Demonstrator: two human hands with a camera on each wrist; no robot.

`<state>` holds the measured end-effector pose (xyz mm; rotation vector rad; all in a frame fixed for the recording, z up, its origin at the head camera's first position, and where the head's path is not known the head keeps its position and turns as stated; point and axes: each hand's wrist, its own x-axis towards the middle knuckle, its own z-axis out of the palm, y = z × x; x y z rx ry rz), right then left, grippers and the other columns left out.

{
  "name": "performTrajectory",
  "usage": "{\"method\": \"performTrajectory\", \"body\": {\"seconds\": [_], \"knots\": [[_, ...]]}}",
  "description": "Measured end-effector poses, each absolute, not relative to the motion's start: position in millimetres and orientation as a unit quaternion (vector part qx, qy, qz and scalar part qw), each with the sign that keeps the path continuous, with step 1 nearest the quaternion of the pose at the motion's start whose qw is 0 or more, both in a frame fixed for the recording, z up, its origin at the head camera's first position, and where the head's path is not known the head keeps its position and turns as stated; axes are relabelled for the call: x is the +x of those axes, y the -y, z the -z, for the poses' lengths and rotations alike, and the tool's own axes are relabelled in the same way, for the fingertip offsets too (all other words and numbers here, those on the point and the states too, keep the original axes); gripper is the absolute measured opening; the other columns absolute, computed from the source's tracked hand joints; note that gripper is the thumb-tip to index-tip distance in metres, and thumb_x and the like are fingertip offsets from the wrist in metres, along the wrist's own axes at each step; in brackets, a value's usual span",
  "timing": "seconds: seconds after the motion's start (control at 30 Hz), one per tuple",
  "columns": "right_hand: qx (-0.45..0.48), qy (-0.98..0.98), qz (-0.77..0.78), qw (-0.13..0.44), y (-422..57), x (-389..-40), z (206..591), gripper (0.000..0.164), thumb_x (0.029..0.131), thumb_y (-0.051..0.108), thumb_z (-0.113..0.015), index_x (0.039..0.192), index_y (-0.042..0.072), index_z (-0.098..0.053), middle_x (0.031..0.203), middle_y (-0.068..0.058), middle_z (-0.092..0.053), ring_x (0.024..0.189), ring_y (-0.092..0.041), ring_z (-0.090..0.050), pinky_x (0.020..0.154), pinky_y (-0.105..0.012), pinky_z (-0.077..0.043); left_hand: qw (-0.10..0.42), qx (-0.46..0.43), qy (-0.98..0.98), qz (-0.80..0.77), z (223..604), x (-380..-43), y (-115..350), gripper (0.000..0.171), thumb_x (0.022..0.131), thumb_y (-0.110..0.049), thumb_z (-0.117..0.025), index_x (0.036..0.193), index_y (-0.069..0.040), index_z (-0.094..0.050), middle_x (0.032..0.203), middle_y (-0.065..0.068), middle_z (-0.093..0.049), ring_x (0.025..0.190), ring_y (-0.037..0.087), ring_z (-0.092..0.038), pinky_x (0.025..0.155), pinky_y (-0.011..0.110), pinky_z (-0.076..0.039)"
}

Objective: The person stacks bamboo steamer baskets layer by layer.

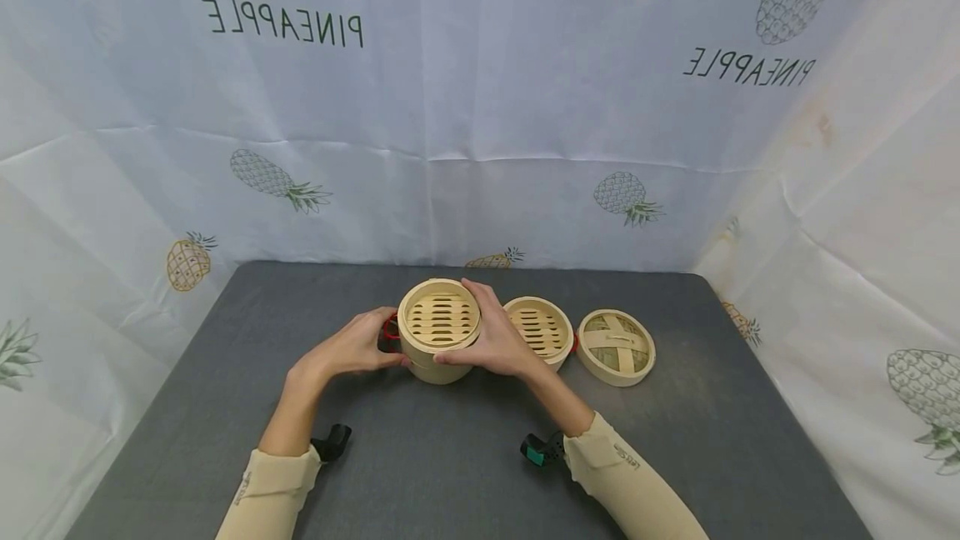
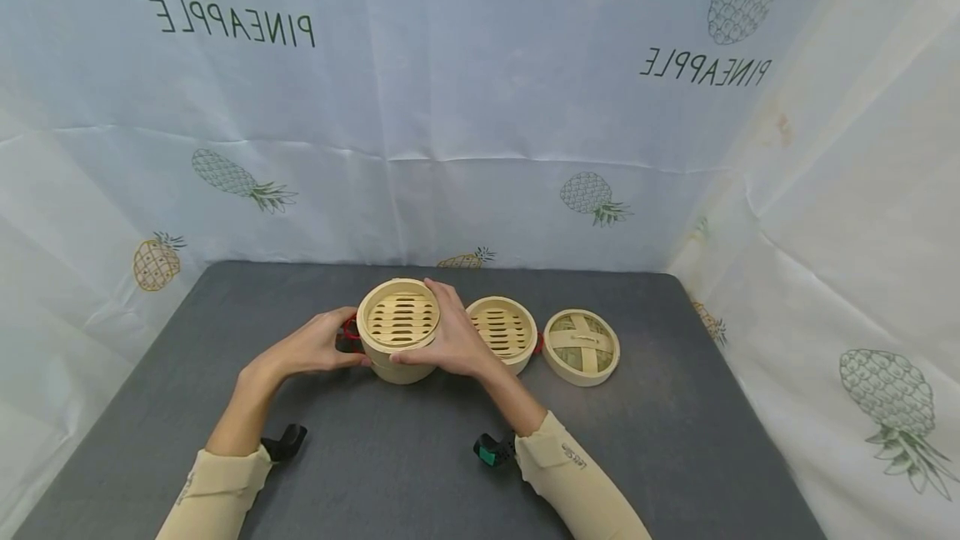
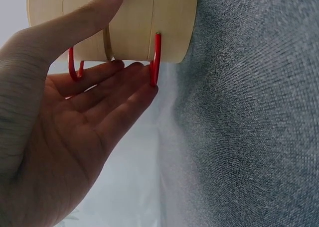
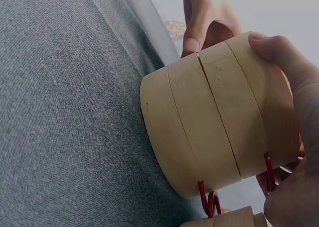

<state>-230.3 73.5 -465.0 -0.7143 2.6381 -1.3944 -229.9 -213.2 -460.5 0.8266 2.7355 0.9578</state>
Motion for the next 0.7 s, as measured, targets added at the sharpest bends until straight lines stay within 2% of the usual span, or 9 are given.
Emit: {"method": "performTrajectory", "body": {"seconds": [0.2, 0.53, 0.7], "knots": [[-0.234, -0.861, 0.45, 0.037, -73.8, -230.5, 466.6, 0.126, 0.075, 0.054, -0.095, 0.174, 0.024, -0.022, 0.173, -0.01, -0.033, 0.157, -0.033, -0.043, 0.125, -0.061, -0.042, 0.06, 0.276, -0.907, -0.314, 461.4, -230.1, 211.8, 0.069, 0.087, -0.026, -0.093, 0.139, 0.007, -0.062, 0.119, 0.016, -0.074, 0.103, 0.024, -0.073, 0.09, 0.048, -0.064], [-0.248, -0.865, 0.433, 0.05, -74.0, -229.2, 464.7, 0.13, 0.078, 0.062, -0.091, 0.176, 0.023, -0.015, 0.176, -0.013, -0.027, 0.16, -0.036, -0.039, 0.125, -0.063, -0.042, 0.056, 0.269, -0.912, -0.306, 459.0, -228.1, 211.3, 0.073, 0.086, -0.028, -0.093, 0.141, 0.007, -0.061, 0.122, 0.017, -0.074, 0.106, 0.024, -0.072, 0.091, 0.044, -0.062], [-0.249, -0.864, 0.434, 0.052, -74.0, -228.1, 463.6, 0.127, 0.08, 0.058, -0.092, 0.176, 0.023, -0.016, 0.176, -0.015, -0.028, 0.159, -0.037, -0.04, 0.124, -0.064, -0.043, 0.06, 0.267, -0.911, -0.308, 457.3, -227.6, 211.1, 0.072, 0.086, -0.028, -0.093, 0.141, 0.007, -0.061, 0.118, 0.015, -0.074, 0.103, 0.022, -0.072, 0.087, 0.04, -0.061]]}}
